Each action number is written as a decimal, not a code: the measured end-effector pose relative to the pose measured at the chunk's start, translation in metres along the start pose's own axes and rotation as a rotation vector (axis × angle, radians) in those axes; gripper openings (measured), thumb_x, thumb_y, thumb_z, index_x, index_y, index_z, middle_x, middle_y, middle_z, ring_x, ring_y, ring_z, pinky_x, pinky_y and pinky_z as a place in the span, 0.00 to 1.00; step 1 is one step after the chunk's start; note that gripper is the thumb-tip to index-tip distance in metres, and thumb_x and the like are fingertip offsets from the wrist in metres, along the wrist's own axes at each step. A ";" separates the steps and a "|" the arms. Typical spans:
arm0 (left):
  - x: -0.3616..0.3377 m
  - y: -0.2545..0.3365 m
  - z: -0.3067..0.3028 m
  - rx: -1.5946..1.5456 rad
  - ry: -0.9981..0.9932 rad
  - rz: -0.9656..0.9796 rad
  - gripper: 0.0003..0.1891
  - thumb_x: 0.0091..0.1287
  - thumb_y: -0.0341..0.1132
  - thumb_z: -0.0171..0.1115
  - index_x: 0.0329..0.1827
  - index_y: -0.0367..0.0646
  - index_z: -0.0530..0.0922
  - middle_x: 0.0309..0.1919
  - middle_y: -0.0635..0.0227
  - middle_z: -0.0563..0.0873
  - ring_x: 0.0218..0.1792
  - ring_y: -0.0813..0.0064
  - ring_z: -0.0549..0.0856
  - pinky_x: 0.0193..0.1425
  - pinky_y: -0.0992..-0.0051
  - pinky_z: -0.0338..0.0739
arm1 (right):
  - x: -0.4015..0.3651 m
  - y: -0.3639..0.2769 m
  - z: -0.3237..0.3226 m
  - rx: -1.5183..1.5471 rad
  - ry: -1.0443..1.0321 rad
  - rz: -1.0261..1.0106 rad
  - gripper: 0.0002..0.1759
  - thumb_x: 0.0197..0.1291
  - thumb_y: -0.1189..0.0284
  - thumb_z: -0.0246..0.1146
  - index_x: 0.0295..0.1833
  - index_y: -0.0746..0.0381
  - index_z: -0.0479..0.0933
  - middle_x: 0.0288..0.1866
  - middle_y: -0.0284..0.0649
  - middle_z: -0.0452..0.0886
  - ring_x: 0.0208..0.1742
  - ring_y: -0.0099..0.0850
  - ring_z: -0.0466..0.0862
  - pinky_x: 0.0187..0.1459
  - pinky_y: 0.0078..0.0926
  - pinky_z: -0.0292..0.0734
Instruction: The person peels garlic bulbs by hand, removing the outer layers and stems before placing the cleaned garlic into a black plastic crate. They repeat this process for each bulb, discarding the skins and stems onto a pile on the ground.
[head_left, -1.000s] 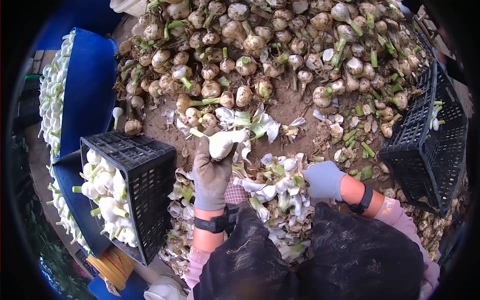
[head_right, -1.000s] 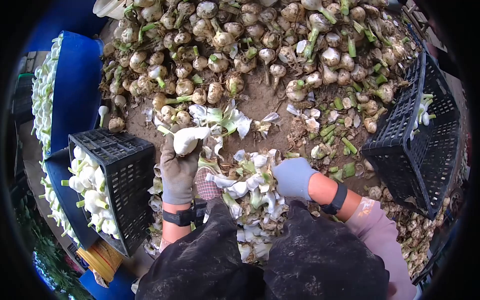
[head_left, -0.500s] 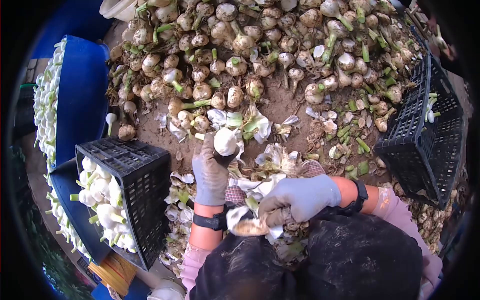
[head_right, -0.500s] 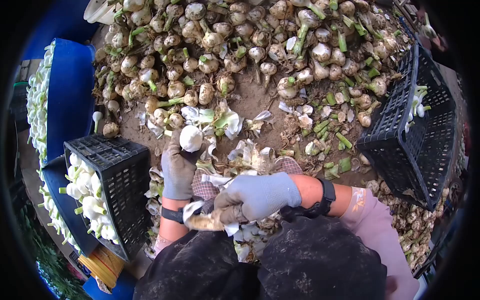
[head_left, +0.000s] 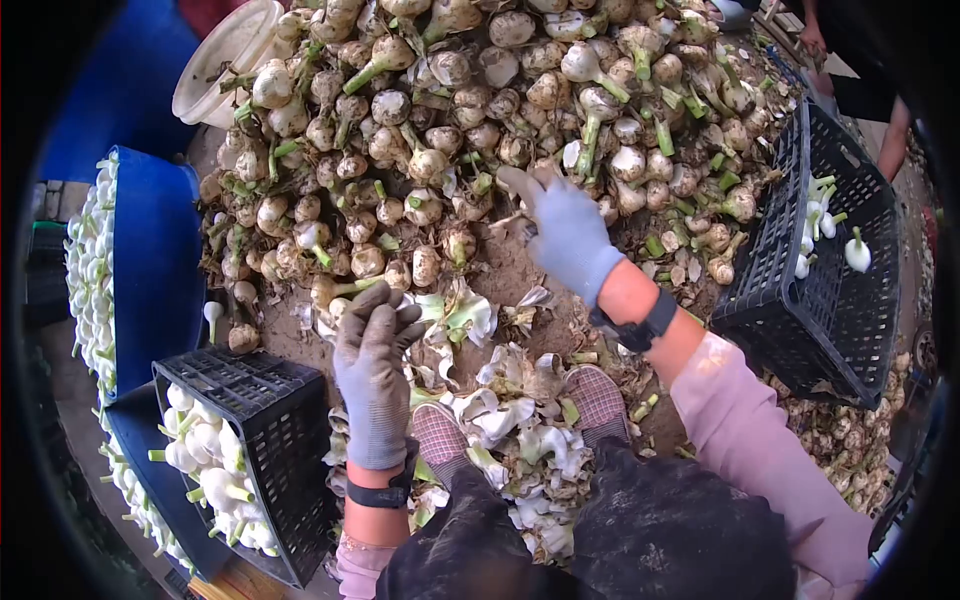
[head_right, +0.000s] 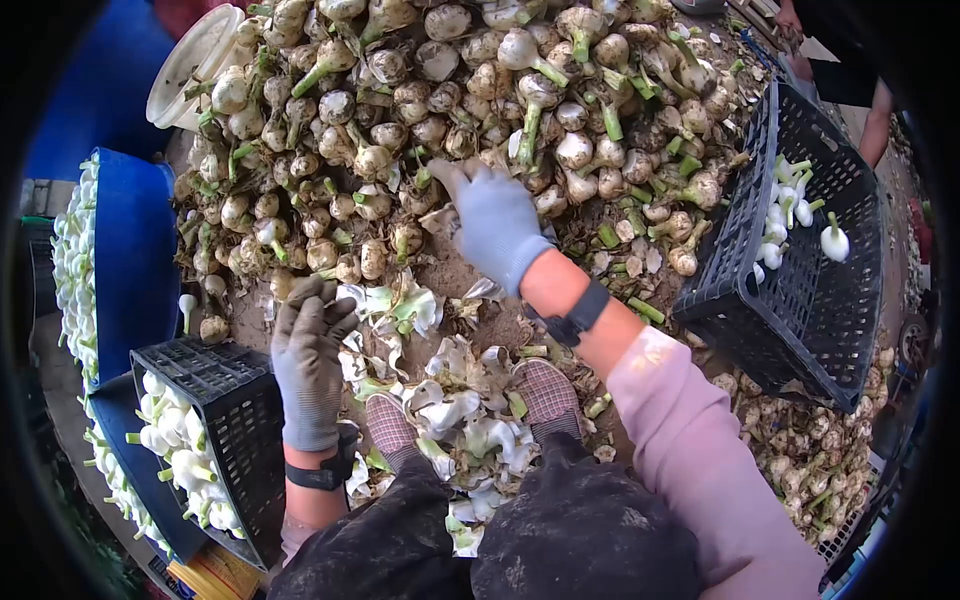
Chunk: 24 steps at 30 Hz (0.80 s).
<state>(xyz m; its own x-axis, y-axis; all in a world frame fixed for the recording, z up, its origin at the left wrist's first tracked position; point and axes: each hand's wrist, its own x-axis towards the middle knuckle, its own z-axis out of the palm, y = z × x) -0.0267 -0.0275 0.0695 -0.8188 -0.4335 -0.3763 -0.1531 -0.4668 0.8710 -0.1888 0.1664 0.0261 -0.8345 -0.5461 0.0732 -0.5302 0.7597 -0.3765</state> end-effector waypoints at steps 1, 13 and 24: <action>0.001 -0.009 0.004 0.061 -0.023 -0.062 0.17 0.73 0.32 0.56 0.62 0.36 0.72 0.51 0.59 0.82 0.47 0.69 0.84 0.53 0.71 0.81 | 0.020 0.001 0.019 -0.096 0.132 -0.027 0.32 0.54 0.79 0.60 0.67 0.51 0.68 0.49 0.48 0.79 0.49 0.46 0.81 0.50 0.39 0.78; 0.011 -0.033 0.014 0.509 -0.208 0.168 0.39 0.50 0.22 0.74 0.67 0.37 0.65 0.61 0.59 0.72 0.62 0.71 0.73 0.71 0.70 0.65 | -0.036 -0.042 -0.012 1.417 -0.498 0.414 0.17 0.69 0.64 0.61 0.54 0.67 0.79 0.37 0.34 0.84 0.34 0.15 0.79 0.33 0.18 0.76; -0.017 -0.053 -0.016 0.655 -0.238 0.074 0.40 0.41 0.22 0.78 0.61 0.37 0.69 0.50 0.63 0.79 0.48 0.77 0.79 0.55 0.76 0.76 | -0.082 -0.066 0.012 1.298 -0.511 0.419 0.12 0.67 0.72 0.58 0.48 0.69 0.79 0.32 0.39 0.85 0.34 0.26 0.82 0.39 0.30 0.78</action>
<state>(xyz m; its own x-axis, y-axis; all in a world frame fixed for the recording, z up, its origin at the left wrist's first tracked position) 0.0043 -0.0082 0.0248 -0.9274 -0.2302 -0.2948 -0.3333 0.1508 0.9307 -0.0832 0.1566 0.0340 -0.6004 -0.6430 -0.4755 0.4710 0.1962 -0.8600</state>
